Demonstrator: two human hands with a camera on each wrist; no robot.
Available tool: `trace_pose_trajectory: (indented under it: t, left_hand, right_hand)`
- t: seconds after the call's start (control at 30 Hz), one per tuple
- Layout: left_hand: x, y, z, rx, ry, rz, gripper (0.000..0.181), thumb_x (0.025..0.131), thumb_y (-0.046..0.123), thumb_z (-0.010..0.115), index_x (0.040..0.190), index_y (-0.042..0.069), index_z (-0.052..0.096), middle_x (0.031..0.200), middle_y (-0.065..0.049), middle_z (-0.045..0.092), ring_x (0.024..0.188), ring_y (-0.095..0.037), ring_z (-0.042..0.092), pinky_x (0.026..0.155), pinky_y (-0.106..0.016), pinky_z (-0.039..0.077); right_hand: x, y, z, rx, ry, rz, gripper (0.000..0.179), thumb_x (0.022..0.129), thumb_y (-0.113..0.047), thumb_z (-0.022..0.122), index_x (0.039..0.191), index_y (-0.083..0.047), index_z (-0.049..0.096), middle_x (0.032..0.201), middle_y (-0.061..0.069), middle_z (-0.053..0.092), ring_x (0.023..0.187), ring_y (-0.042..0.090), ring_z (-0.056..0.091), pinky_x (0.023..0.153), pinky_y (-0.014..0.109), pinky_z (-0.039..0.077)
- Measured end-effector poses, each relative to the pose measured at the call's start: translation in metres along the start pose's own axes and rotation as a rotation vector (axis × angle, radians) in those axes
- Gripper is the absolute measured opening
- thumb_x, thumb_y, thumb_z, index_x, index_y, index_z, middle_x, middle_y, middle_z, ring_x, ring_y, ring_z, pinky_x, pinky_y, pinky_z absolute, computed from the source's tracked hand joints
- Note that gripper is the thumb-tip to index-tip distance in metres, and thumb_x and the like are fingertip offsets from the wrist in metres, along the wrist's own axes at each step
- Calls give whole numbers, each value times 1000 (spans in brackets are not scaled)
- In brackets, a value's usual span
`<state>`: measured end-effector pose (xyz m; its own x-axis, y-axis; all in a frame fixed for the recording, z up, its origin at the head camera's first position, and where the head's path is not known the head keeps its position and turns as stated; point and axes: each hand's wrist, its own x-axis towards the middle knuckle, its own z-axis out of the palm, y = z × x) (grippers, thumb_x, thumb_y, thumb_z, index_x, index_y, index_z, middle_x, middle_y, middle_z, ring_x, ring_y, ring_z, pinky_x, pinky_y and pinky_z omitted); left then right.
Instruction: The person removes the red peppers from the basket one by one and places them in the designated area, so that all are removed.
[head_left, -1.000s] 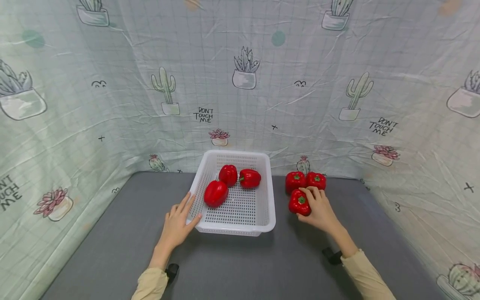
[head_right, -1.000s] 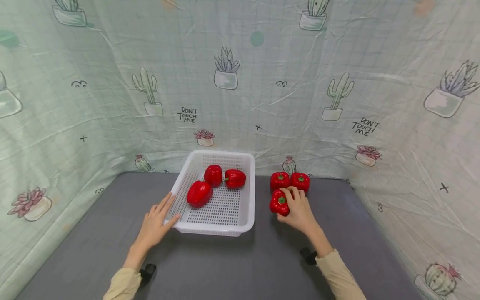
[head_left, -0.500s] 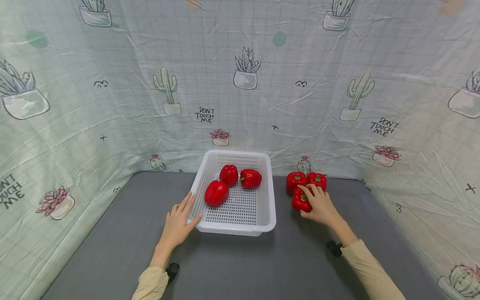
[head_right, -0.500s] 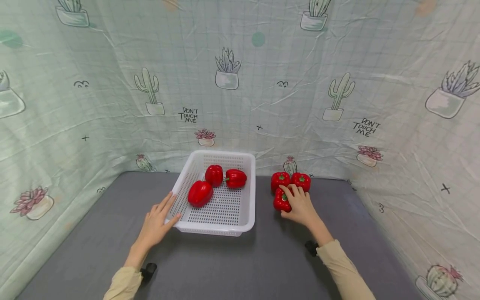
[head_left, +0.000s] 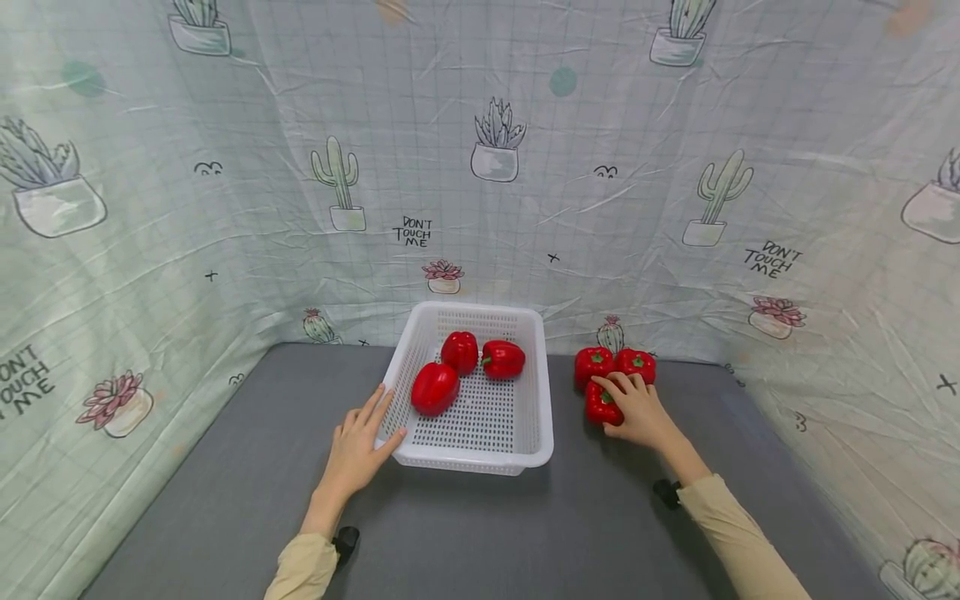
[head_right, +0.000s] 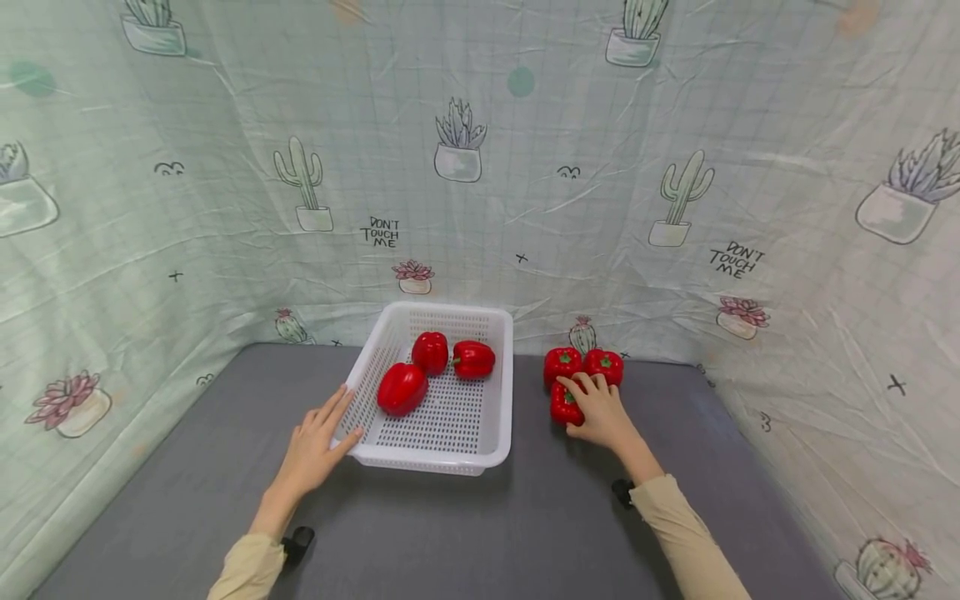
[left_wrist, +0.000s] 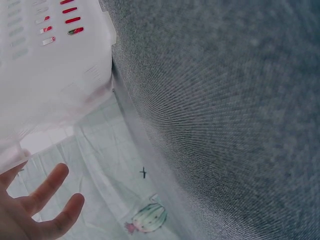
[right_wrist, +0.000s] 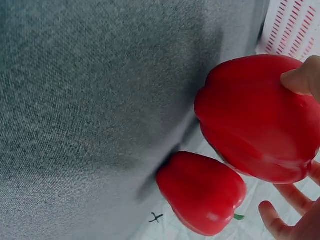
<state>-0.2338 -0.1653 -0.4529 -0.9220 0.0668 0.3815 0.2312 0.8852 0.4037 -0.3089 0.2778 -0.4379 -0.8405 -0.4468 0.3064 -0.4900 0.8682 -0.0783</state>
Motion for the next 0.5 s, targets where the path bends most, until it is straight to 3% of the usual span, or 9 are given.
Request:
trace_pose_trajectory:
  t: [0.5]
  left_hand:
    - [0, 1, -1, 8, -1, 1, 66, 81, 40, 57, 139, 18, 33, 145, -6, 30, 109, -29, 42, 78, -46, 35]
  right_hand:
    - [6, 5, 2, 6, -37, -13, 76, 60, -25, 77, 127, -13, 43, 120, 12, 47, 110, 33, 39, 76, 51, 36]
